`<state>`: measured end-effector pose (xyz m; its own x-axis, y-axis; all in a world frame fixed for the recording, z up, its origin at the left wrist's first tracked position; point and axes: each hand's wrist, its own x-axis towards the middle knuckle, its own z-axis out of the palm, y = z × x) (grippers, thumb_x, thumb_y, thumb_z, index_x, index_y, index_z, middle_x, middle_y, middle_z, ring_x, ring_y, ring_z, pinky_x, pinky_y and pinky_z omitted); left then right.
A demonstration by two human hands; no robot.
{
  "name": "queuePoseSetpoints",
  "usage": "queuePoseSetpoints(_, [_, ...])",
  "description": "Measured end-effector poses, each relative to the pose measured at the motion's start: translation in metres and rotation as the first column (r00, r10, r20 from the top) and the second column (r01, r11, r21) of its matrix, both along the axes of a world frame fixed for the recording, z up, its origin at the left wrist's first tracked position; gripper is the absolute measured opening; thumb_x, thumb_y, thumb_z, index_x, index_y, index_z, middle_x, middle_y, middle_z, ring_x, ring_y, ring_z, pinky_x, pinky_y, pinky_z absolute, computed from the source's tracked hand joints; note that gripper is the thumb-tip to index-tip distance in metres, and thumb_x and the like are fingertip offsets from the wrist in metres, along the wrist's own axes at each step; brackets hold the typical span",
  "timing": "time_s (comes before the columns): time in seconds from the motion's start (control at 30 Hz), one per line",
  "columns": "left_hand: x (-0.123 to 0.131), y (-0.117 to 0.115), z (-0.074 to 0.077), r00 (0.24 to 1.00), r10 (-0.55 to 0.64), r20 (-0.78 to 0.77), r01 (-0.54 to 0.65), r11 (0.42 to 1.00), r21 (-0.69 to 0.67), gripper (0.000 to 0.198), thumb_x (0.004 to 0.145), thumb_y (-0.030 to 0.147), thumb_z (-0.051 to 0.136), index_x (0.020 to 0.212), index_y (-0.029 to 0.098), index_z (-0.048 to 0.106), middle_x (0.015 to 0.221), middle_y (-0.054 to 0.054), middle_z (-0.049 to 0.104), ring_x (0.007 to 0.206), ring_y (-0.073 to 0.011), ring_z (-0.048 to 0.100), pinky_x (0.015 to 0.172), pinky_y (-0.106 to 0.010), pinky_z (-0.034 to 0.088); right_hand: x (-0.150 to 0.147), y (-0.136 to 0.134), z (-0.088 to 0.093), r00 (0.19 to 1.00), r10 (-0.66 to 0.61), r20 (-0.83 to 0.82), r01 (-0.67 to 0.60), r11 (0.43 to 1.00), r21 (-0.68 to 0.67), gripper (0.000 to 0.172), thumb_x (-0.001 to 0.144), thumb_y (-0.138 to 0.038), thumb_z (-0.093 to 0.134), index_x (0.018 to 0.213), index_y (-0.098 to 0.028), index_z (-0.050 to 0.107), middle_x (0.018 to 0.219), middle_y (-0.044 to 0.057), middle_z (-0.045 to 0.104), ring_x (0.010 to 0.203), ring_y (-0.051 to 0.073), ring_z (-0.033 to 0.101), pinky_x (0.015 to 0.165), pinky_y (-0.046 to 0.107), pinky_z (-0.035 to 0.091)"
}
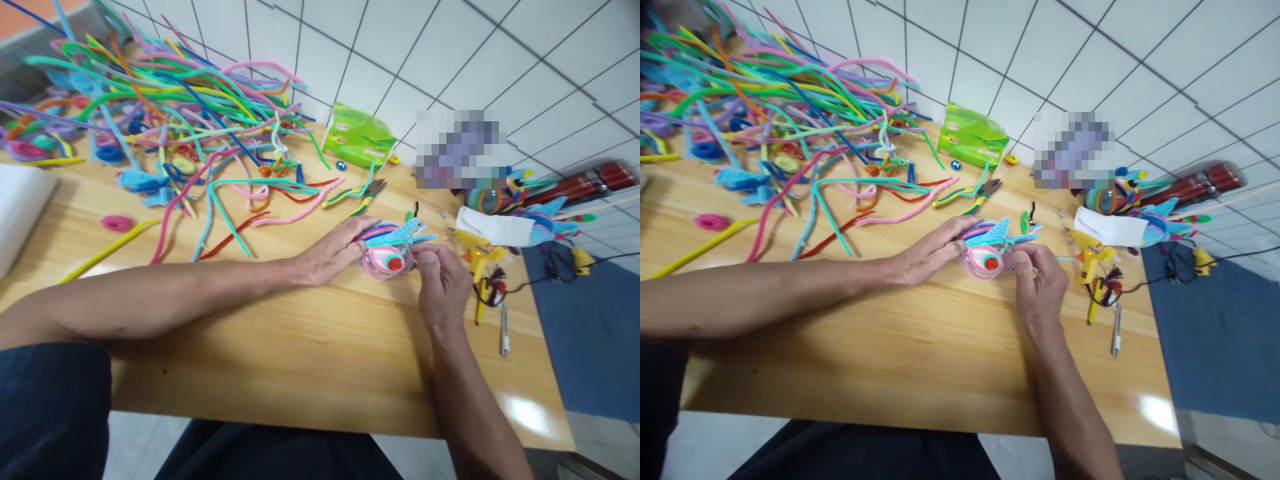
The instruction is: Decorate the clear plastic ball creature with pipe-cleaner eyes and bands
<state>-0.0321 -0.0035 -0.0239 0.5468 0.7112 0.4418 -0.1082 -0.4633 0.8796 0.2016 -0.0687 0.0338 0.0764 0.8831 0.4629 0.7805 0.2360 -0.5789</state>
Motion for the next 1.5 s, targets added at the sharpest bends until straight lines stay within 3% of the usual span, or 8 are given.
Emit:
queuePoseSetpoints(0.23, [0.008, -0.012, -0.006, 0.998, 0.031, -0.051, -0.025, 0.993, 0.112, 0.060, 0.114, 0.050, 0.041, 0.164, 0.018, 0.046, 0.170, -0.020, 0.047, 0.163, -0.0326, 0.039, 0.138, -0.059, 0.029, -0.011, -0.006, 0.008, 0.990, -0.103, 0.098, 0.110, 0.992, -0.063, 0.035, 0.095, -0.057, 0.072, 0.086, -0.023, 0.071, 0.080, 0.001, 0.075, 0.071, 0.019, 0.068, 0.071, 0.035, 0.057])
queuePoseSetpoints(0.4, [0.006, -0.010, -0.007, 0.999, 0.017, -0.046, -0.015, 0.999, 0.043, 0.056, 0.114, 0.046, 0.040, 0.166, 0.025, 0.048, 0.174, -0.013, 0.046, 0.166, -0.0316, 0.037, 0.140, -0.058, 0.025, -0.011, -0.006, 0.008, 0.987, -0.110, 0.121, 0.117, 0.992, -0.047, 0.035, 0.094, -0.057, 0.070, 0.086, -0.024, 0.070, 0.078, 0.001, 0.074, 0.069, 0.019, 0.068, 0.070, 0.035, 0.057])
queuePoseSetpoints(0.67, [0.004, 0.000, 0.001, 0.998, 0.017, -0.053, -0.018, 1.000, -0.021, 0.050, 0.112, 0.050, 0.050, 0.155, 0.028, 0.063, 0.164, -0.009, 0.058, 0.157, -0.0296, 0.050, 0.136, -0.055, 0.035, -0.010, -0.004, 0.009, 0.986, -0.113, 0.126, 0.121, 0.991, -0.053, 0.035, 0.094, -0.057, 0.069, 0.084, -0.024, 0.069, 0.076, 0.001, 0.074, 0.066, 0.019, 0.066, 0.067, 0.034, 0.056])
queuePoseSetpoints(0.83, [0.008, 0.007, 0.000, 0.999, 0.035, -0.018, -0.035, 0.999, 0.028, 0.047, 0.107, 0.049, 0.063, 0.149, 0.027, 0.069, 0.155, -0.012, 0.065, 0.149, -0.0285, 0.058, 0.131, -0.052, 0.043, -0.011, -0.005, 0.008, 0.987, -0.110, 0.120, 0.115, 0.992, -0.042, 0.033, 0.093, -0.055, 0.070, 0.084, -0.024, 0.069, 0.076, 0.001, 0.074, 0.066, 0.018, 0.066, 0.068, 0.034, 0.055])
queuePoseSetpoints(1.13, [0.005, 0.006, 0.002, 0.998, 0.040, -0.056, -0.036, 0.997, 0.074, 0.050, 0.111, 0.052, 0.054, 0.151, 0.023, 0.068, 0.157, -0.013, 0.065, 0.152, -0.0293, 0.056, 0.133, -0.052, 0.041, -0.012, -0.007, 0.009, 0.985, -0.109, 0.130, 0.116, 0.992, -0.050, 0.035, 0.094, -0.057, 0.070, 0.083, -0.024, 0.067, 0.077, 0.001, 0.075, 0.067, 0.019, 0.067, 0.067, 0.034, 0.055])
queuePoseSetpoints(1.3, [0.006, 0.005, 0.000, 0.997, 0.055, -0.049, -0.049, 0.992, 0.121, 0.053, 0.112, 0.052, 0.051, 0.151, 0.020, 0.067, 0.156, -0.015, 0.065, 0.150, -0.0275, 0.058, 0.132, -0.048, 0.043, -0.014, -0.008, 0.011, 0.989, -0.065, 0.136, 0.070, 0.997, -0.039, 0.037, 0.101, -0.055, 0.062, 0.084, -0.024, 0.069, 0.077, 0.001, 0.074, 0.068, 0.018, 0.067, 0.069, 0.033, 0.056])
queuePoseSetpoints(1.5, [0.006, 0.005, -0.002, 0.997, 0.061, -0.042, -0.056, 0.991, 0.124, 0.050, 0.112, 0.051, 0.053, 0.151, 0.023, 0.067, 0.156, -0.013, 0.066, 0.150, -0.0285, 0.058, 0.131, -0.052, 0.043, -0.012, -0.007, 0.009, 0.983, -0.097, 0.154, 0.102, 0.995, -0.023, 0.035, 0.098, -0.056, 0.065, 0.083, -0.025, 0.068, 0.078, 0.002, 0.075, 0.068, 0.019, 0.067, 0.070, 0.035, 0.057])
